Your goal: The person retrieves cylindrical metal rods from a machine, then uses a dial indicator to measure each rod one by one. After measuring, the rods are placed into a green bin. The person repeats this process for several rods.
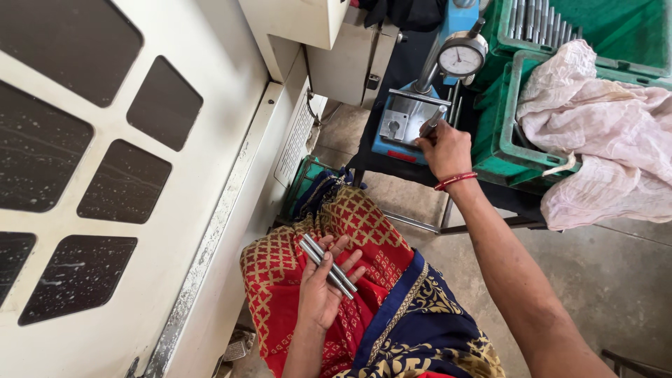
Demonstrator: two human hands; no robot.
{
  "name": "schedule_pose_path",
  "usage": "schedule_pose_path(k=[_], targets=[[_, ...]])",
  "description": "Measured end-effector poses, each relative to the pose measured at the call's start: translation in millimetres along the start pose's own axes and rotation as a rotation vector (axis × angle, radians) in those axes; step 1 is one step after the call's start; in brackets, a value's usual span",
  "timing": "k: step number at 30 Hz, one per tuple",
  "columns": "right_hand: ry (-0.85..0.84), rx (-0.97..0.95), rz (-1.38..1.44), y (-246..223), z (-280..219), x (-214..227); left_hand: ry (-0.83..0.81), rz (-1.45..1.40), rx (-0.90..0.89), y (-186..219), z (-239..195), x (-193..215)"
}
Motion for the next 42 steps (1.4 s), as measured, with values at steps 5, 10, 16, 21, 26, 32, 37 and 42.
schedule_pose_path(k=[5, 10, 16, 21, 26, 32, 37, 42], targets=[[-0.008, -0.041, -0.061, 10.2, 11.1, -8.0, 0.012, -0.006, 0.0, 0.0, -1.0, 5.8], [0.01, -0.042, -0.122, 20.5, 21.6, -13.1, -0.008, -0.019, -0.008, 0.9, 0.3, 6.7], [0.029, -0.054, -0.094, 25.6, 29.0, -15.4, -0.006, -0.009, -0.004, 1.8, 1.3, 6.9], [0.022, -0.057, -0.113, 27.2, 35.0, -17.0, 0.003, -0.001, -0.007, 1.9, 0.6, 7.9], [0.033, -0.061, -0.118, 28.3, 36.6, -18.3, 0.004, -0.011, -0.005, 1.9, 0.2, 8.7], [0.038, -0.062, -0.086, 27.6, 37.8, -17.3, 0.013, 0.002, 0.006, 2.1, 0.3, 6.1], [0.04, -0.06, -0.077, 23.4, 36.4, -15.8, 0.032, 0.017, 0.016, 2.4, 0.0, 5.4], [0.075, -0.066, 0.033, 15.6, 32.1, -6.7, 0.047, 0.022, 0.028, 3.4, -0.2, 8.5]])
Point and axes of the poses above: each hand's wrist, its own z-axis towards the middle knuckle, its own x-axis out of the back of the hand, y = z × x, the point moved 4 cm from there along z, towards the middle knuckle, and after that the axes turned 6 degrees about x, right-handed, at the moved point
